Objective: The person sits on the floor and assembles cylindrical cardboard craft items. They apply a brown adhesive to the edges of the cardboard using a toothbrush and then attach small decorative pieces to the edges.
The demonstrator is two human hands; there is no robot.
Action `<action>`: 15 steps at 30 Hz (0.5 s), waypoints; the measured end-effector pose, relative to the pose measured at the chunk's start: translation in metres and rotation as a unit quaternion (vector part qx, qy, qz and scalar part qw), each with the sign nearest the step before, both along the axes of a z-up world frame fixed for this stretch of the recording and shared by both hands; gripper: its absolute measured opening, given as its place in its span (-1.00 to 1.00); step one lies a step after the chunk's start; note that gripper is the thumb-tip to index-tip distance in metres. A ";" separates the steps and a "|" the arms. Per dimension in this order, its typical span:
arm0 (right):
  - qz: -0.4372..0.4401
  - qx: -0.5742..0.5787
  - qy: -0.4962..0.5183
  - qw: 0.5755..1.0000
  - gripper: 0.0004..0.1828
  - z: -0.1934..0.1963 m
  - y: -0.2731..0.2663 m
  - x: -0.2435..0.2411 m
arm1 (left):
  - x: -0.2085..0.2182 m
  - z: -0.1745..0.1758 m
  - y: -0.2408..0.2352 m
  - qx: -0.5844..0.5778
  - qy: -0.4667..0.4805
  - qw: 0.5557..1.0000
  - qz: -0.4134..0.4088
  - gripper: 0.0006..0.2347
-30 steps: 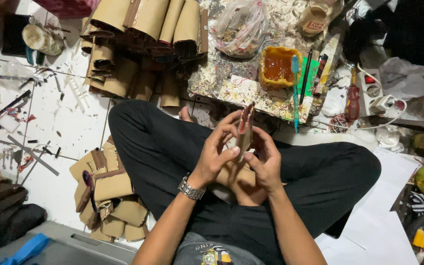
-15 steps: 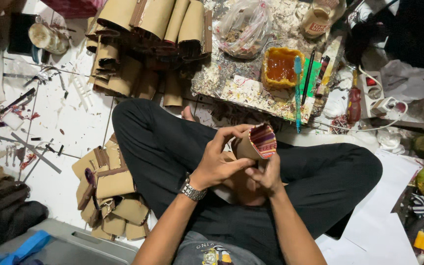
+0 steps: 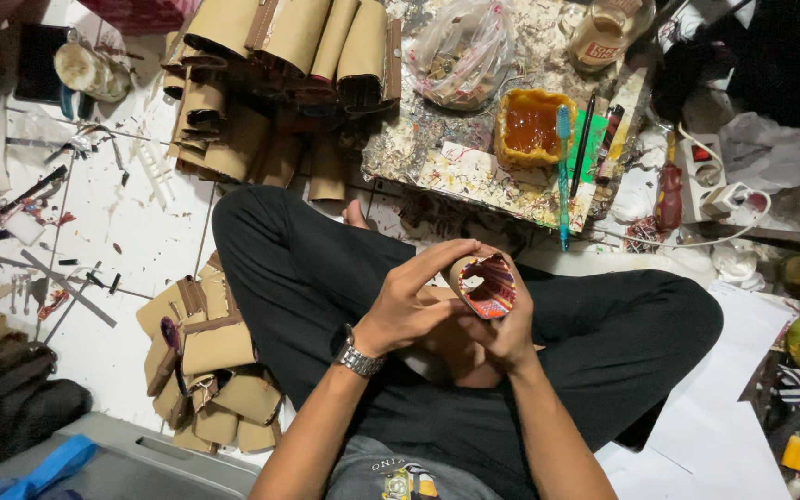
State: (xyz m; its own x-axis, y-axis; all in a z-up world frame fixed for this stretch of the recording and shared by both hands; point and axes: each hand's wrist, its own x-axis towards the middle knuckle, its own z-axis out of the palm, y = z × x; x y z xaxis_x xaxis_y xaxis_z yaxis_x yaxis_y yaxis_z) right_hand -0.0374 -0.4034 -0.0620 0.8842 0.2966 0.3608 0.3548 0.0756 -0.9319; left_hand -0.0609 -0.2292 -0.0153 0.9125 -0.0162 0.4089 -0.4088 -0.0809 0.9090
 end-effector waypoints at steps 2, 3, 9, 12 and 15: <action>-0.005 -0.004 0.018 1.000 -0.20 -0.012 -0.002 -0.004 | -0.001 -0.001 0.000 -0.003 -0.003 1.000 0.000 -0.52; -0.011 -0.007 0.036 0.999 -0.14 -0.017 -0.003 -0.006 | -0.001 -0.002 -0.001 -0.007 -0.005 1.000 0.001 -0.55; -0.008 -0.001 0.082 0.997 -0.04 -0.020 -0.001 -0.006 | 0.000 0.001 -0.001 -0.009 0.001 1.000 0.003 -0.60; -0.009 0.010 0.090 0.996 -0.01 -0.011 0.004 -0.006 | 0.001 0.001 -0.001 -0.005 -0.004 1.000 0.014 -0.61; -0.014 0.004 0.090 0.996 -0.01 -0.006 0.006 -0.006 | 0.002 0.008 0.000 0.001 -0.002 1.000 0.010 -0.63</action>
State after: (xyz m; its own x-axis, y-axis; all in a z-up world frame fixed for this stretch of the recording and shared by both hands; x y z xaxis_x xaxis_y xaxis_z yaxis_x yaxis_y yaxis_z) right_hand -0.0437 -0.3973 -0.0685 0.9430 0.2682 0.1970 0.1833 0.0756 -0.9801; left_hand -0.0593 -0.2297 -0.0075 0.9106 0.0017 0.4134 -0.4115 -0.0912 0.9068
